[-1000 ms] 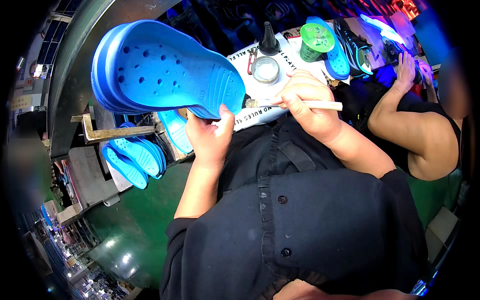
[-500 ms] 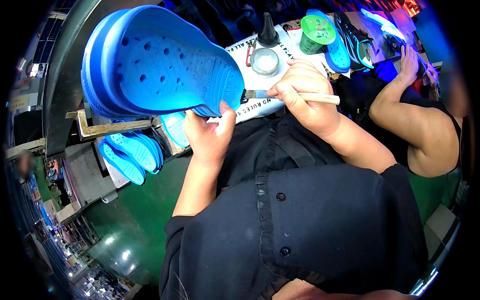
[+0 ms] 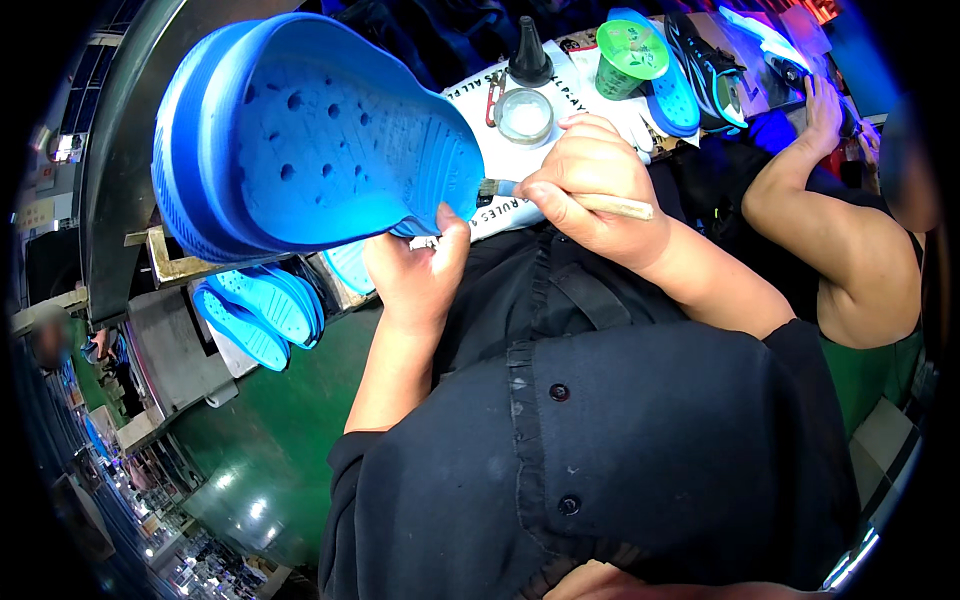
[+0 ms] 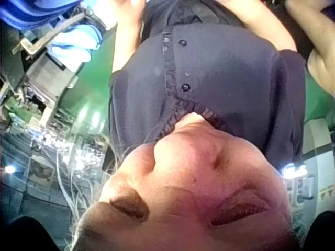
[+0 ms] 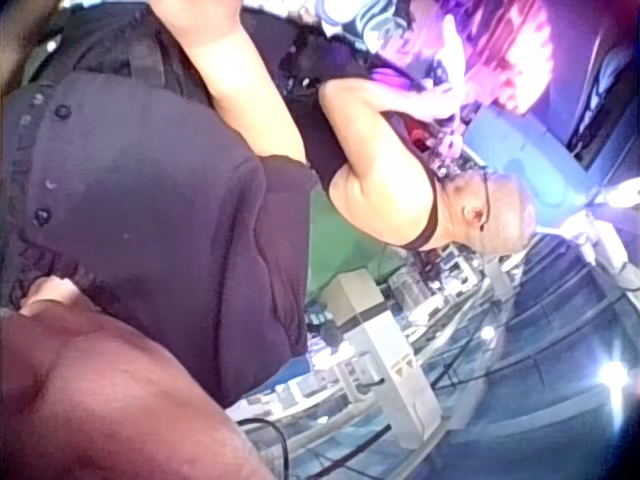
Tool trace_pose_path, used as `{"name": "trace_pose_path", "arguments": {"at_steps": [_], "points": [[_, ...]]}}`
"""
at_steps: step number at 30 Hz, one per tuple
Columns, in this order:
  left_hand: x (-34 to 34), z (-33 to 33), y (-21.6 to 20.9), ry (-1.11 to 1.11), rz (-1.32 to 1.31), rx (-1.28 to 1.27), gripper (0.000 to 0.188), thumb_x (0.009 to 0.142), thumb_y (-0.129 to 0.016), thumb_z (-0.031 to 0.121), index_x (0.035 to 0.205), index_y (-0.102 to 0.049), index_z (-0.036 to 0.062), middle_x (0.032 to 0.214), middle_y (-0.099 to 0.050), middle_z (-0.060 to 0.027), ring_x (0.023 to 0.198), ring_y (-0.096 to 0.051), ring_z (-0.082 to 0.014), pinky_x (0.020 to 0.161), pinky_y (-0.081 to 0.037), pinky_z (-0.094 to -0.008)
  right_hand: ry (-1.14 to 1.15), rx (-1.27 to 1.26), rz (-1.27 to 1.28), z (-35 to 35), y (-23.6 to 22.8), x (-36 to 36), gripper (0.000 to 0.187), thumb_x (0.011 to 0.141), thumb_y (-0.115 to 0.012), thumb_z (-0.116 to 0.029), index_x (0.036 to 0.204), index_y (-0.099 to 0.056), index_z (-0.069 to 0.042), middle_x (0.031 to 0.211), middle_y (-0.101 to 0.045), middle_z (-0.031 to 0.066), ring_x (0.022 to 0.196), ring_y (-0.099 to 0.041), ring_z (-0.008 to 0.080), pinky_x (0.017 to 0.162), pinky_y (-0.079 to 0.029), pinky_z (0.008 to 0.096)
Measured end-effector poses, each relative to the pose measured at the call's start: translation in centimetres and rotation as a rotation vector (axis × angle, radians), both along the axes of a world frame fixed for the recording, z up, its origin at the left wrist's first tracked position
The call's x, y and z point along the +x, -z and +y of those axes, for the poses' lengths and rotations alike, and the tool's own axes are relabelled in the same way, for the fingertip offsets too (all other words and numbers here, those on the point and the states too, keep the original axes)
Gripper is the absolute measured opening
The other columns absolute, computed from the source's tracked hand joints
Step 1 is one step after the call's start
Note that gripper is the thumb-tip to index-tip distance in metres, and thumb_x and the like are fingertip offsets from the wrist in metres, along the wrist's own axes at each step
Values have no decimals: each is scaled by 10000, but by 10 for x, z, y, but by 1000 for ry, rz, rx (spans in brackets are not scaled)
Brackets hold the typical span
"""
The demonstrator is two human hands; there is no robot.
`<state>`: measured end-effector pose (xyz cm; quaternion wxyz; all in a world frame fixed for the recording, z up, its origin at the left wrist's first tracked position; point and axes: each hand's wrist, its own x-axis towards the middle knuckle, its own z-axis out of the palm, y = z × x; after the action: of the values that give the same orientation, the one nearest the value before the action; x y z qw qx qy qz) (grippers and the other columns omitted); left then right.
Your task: The person paints the soles of blue clogs with a brush, repeatedly dipping the brush into a small container of white paint. They handle multiple clogs one at a time, applying paint to the textured bottom surface and placing them on a nearby surface after each application.
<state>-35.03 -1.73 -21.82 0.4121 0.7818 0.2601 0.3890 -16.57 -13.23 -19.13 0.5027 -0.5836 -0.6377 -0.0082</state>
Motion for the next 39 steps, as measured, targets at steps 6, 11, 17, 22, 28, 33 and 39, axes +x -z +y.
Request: {"name": "trace_pose_path", "arguments": {"at_steps": [6, 11, 17, 22, 28, 33, 39], "points": [[1, -1, 3, 0, -7, 1, 385, 751, -615, -71, 1097, -451, -35, 986, -576, -102, 876, -589, -152, 826, -459, -274, 20, 25, 28, -5, 1, 4, 132, 775, -680, -157, 674, -664, -73, 597, -567, 40, 594, -542, 220, 684, -399, 331], [3, -2, -1, 18, -13, 17, 399, 750, -610, -75, 1109, -440, -36, 982, -573, -98, 867, -585, -150, 822, -457, -270, -2, 26, 49, -2, 1, -3, 148, 781, -674, -155, 661, -659, -69, 587, -564, 46, 593, -542, 224, 681, -397, 328], [2, -1, 7, 12, -19, 110, 414, 750, -607, -79, 1119, -426, -35, 980, -567, -96, 861, -577, -149, 811, -455, -267, 17, 57, 69, -7, 3, 2, 167, 783, -677, -158, 651, -651, -60, 600, -581, 46, 590, -540, 218, 656, -392, 320], [4, -4, 5, 16, -55, 57, 416, 746, -607, -80, 1119, -428, -35, 983, -564, -97, 864, -575, -149, 812, -454, -267, -23, 29, 67, -7, 3, -4, 179, 796, -665, -153, 650, -648, -50, 599, -583, 58, 588, -541, 225, 652, -395, 327], [11, -4, 2, -80, -104, 95, 331, 670, -660, -12, 972, -530, -49, 784, -633, -137, 669, -636, -222, 652, -499, -298, 26, 54, 168, -10, 5, 4, 215, 840, -621, -135, 647, -646, -44, 592, -587, 67, 569, -536, 233, 656, -406, 329], [14, -4, 0, -69, -86, 55, 348, 689, -650, -2, 1004, -514, -58, 770, -642, -134, 673, -646, -208, 648, -502, -289, 9, 26, 116, -6, 2, -1, 211, 834, -623, -134, 644, -646, -43, 589, -591, 64, 565, -535, 230, 642, -405, 329], [13, -2, -1, -82, -51, 21, 349, 702, -638, -1, 1020, -505, -51, 782, -646, -123, 694, -643, -176, 663, -502, -279, 19, 18, 172, -8, 7, 7, 197, 827, -626, -120, 645, -647, -49, 599, -600, 65, 569, -550, 224, 642, -407, 331]]}}
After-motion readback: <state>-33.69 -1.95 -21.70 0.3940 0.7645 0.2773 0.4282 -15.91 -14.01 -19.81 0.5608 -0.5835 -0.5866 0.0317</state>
